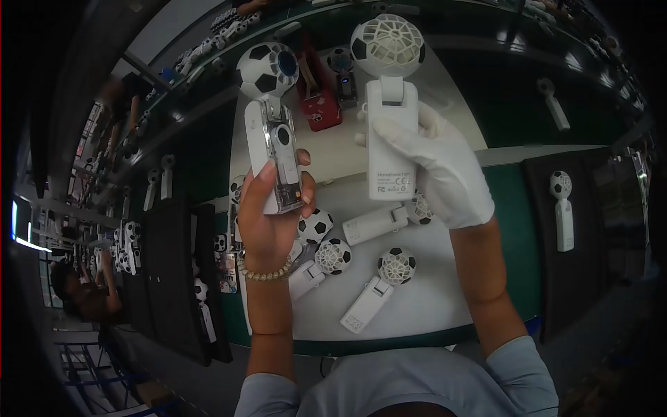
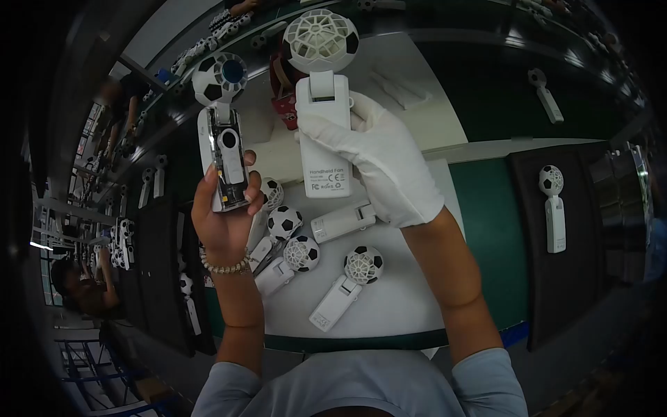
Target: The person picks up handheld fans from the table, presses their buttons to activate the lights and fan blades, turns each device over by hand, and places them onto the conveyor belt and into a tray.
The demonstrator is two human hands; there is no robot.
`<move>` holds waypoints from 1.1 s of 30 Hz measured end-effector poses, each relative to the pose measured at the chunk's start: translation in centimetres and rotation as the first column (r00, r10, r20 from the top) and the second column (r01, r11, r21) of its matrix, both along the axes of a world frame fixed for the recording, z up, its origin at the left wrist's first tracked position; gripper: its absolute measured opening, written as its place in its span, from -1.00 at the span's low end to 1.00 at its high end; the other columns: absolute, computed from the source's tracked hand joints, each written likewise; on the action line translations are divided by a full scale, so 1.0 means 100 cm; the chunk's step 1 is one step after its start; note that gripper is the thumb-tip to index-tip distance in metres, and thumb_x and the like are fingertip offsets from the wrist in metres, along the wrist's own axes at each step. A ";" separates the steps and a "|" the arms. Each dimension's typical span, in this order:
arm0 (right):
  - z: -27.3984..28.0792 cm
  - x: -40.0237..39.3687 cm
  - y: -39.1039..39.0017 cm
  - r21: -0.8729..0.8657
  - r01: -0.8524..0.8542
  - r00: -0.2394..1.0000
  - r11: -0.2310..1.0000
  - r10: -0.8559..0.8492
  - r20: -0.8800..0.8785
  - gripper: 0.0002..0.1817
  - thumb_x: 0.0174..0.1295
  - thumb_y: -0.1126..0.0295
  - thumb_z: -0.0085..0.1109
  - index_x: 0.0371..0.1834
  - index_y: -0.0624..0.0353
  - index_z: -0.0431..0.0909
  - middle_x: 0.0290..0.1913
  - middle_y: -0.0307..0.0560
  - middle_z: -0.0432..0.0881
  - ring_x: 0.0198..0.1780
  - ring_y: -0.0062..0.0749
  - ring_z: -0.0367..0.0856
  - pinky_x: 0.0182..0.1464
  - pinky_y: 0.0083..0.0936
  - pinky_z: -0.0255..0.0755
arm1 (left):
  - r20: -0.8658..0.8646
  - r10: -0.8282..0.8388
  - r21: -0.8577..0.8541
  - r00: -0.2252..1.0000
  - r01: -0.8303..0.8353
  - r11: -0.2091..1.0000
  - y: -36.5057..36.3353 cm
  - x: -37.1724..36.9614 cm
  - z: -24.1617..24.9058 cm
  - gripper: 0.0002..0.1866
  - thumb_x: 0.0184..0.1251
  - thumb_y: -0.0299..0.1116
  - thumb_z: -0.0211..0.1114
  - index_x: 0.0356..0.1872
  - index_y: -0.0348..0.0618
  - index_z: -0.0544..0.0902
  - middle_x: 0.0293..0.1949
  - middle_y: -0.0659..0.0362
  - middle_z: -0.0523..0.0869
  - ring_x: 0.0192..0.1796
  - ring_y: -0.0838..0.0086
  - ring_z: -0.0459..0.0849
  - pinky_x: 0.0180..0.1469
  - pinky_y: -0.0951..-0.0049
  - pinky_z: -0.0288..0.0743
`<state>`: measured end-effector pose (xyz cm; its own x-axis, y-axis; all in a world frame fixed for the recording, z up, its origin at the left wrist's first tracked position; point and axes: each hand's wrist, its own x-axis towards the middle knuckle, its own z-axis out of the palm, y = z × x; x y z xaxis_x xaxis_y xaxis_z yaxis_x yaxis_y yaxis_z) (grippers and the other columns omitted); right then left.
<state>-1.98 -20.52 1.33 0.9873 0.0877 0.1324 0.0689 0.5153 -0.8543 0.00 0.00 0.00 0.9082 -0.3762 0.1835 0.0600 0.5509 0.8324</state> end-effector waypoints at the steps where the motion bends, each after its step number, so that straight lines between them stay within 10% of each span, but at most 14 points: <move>1: 0.000 0.000 0.002 0.000 0.015 1.000 1.000 -0.015 -0.010 -0.50 0.15 0.31 0.10 0.12 0.31 0.24 -0.01 -0.03 0.46 -0.05 -0.38 0.52 -0.08 -0.57 0.47 | 0.016 0.015 0.001 1.000 -0.015 1.000 -0.001 -0.002 0.002 -0.53 0.26 -0.15 -0.02 0.06 -0.29 0.26 -0.15 -0.02 0.45 -0.43 0.45 0.47 -0.56 0.54 0.35; 6: 0.001 0.002 -0.004 0.045 0.036 0.999 0.998 -0.035 -0.016 -0.52 0.16 0.31 0.09 0.10 0.32 0.26 -0.08 -0.05 0.50 -0.10 -0.40 0.54 -0.13 -0.59 0.48 | -0.044 -0.060 -0.160 0.997 0.052 0.986 -0.017 -0.008 0.002 -0.50 0.28 -0.15 -0.07 0.09 -0.36 0.22 -0.15 -0.01 0.43 -0.42 0.45 0.44 -0.55 0.55 0.34; 8: 0.000 0.008 -0.014 0.095 0.046 0.998 0.994 -0.041 -0.052 -0.55 0.14 0.31 0.13 0.02 0.34 0.31 -0.14 -0.07 0.52 -0.18 -0.46 0.58 -0.18 -0.63 0.50 | -0.094 -0.388 -0.551 0.917 0.276 0.788 -0.018 -0.007 -0.005 -0.40 0.28 -0.09 -0.08 0.18 -0.35 0.12 -0.15 0.00 0.40 -0.42 0.46 0.40 -0.55 0.53 0.33; 12: -0.005 0.044 -0.059 -0.293 0.270 0.926 0.917 -0.331 -0.181 -0.44 0.04 0.10 0.21 -0.02 0.31 0.35 -0.29 -0.12 0.53 -0.42 -0.54 0.55 -0.41 -0.70 0.47 | 0.006 -0.452 -0.639 0.892 0.350 0.684 -0.018 -0.007 -0.010 -0.28 0.25 -0.02 -0.08 0.27 -0.31 -0.05 -0.21 0.06 0.34 -0.41 0.44 0.37 -0.53 0.47 0.32; 18: -0.077 0.114 -0.172 -0.911 0.159 0.752 0.380 -0.645 -0.137 -0.47 -0.07 0.21 0.18 -0.06 0.33 0.38 -0.34 -0.06 0.52 -0.41 -0.42 0.54 -0.32 -0.50 0.40 | 0.034 -0.417 -0.643 0.908 0.339 0.687 -0.005 -0.006 -0.004 -0.30 0.22 0.06 -0.10 0.25 -0.22 0.03 -0.35 0.07 0.37 -0.54 0.45 0.38 -0.63 0.50 0.28; 23: -0.130 0.134 -0.240 -0.965 0.147 0.702 0.219 -0.710 -0.054 -0.48 -0.06 0.16 0.13 -0.10 0.32 0.41 -0.30 0.05 0.53 -0.28 -0.31 0.54 -0.20 -0.42 0.38 | 0.034 -0.365 -0.668 0.930 0.293 0.684 0.001 -0.003 -0.006 -0.30 0.23 0.12 -0.14 0.24 -0.20 0.04 -0.38 0.08 0.38 -0.55 0.44 0.40 -0.65 0.51 0.25; 25: -0.176 0.151 -0.287 -0.989 0.075 0.858 -0.124 -0.498 0.128 -0.44 -0.05 0.13 0.12 -0.03 0.30 0.40 -0.23 0.11 0.54 -0.21 -0.18 0.55 -0.15 -0.39 0.39 | 0.043 -0.374 -0.658 0.926 0.308 0.687 0.002 -0.002 -0.007 -0.30 0.24 0.13 -0.16 0.24 -0.18 0.04 -0.38 0.07 0.38 -0.56 0.45 0.39 -0.65 0.52 0.24; 31: -0.124 0.133 -0.229 -0.912 -0.311 0.693 -0.268 -0.720 -0.025 -0.33 -0.04 0.06 0.10 0.11 0.28 0.30 0.03 0.17 0.44 0.02 -0.06 0.47 0.03 -0.33 0.36 | -0.027 -0.322 -0.611 0.946 0.240 0.754 0.003 -0.005 -0.005 -0.26 0.26 0.21 -0.25 0.28 -0.15 0.00 -0.37 0.09 0.38 -0.52 0.47 0.37 -0.62 0.53 0.24; 33: -0.116 0.132 -0.207 -0.933 -0.151 0.720 -0.327 -0.683 0.123 -0.35 -0.02 0.06 0.09 0.09 0.27 0.32 0.06 0.16 0.43 0.05 -0.08 0.45 0.04 -0.32 0.35 | -0.022 -0.325 -0.608 0.945 0.246 0.755 0.001 -0.005 -0.006 -0.25 0.26 0.22 -0.26 0.28 -0.15 -0.01 -0.37 0.09 0.38 -0.51 0.47 0.36 -0.61 0.54 0.24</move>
<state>11.18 -41.27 -10.25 0.7873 -0.6166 -0.0051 -0.6070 -0.7735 -0.1825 -0.51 0.08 -0.59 0.8055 -0.4750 0.3545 0.3704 0.8703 0.3245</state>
